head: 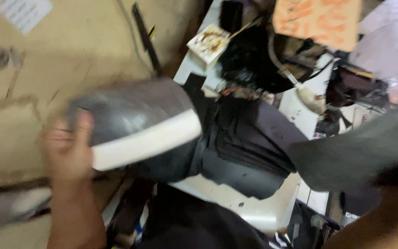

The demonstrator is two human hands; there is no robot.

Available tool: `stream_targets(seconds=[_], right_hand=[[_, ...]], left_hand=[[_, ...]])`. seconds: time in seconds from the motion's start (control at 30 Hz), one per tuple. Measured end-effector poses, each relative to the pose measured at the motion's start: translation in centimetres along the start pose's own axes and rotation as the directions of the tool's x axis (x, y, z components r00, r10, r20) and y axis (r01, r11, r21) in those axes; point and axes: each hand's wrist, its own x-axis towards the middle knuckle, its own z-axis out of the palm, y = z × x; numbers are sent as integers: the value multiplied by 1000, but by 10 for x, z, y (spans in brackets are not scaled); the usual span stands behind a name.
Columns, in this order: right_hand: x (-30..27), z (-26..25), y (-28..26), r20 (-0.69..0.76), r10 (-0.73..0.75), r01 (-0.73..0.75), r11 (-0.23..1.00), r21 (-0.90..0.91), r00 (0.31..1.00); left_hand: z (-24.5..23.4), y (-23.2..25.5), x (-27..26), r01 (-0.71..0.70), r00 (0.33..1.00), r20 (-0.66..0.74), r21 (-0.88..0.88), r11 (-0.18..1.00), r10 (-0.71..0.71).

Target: Peeling the protective backing from pre-cut leather pieces in a workshop.

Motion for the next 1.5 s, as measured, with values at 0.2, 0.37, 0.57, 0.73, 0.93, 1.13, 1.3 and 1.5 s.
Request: stream_targets(seconds=[0.2,0.37,0.57,0.73,0.93,1.13,1.3,1.5], right_hand=[[9,60,19,418,-140,320,858,-401,898],[-1,79,5,738,-496,880,371,-296,457],[-141,177,-192,440,-898,474,389,790,2],[-151,160,-172,682,-711,358,599,716,-174],[-103,92,-153,759,-493,-431,627,649,425],[-106,10,-93,804,-233,-332,821,464,548],[-112,-32,-69,664,-171,-129,917,377,728],[-105,-132,17,316,87,-56,993,-106,945]], left_hand=[[-70,28,-1,-319,921,-279,-137,938,273],[-80,29,-10,-471,861,-368,-320,822,350],[-77,16,-18,-550,803,-456,-316,773,385],[-60,35,-26,-321,905,-356,-212,923,233],[22,48,-66,-256,935,188,-234,938,302],[111,90,-92,-259,763,515,-311,914,391],[149,107,-113,-256,665,597,-383,888,449],[159,129,-113,-93,402,801,-447,890,444]])
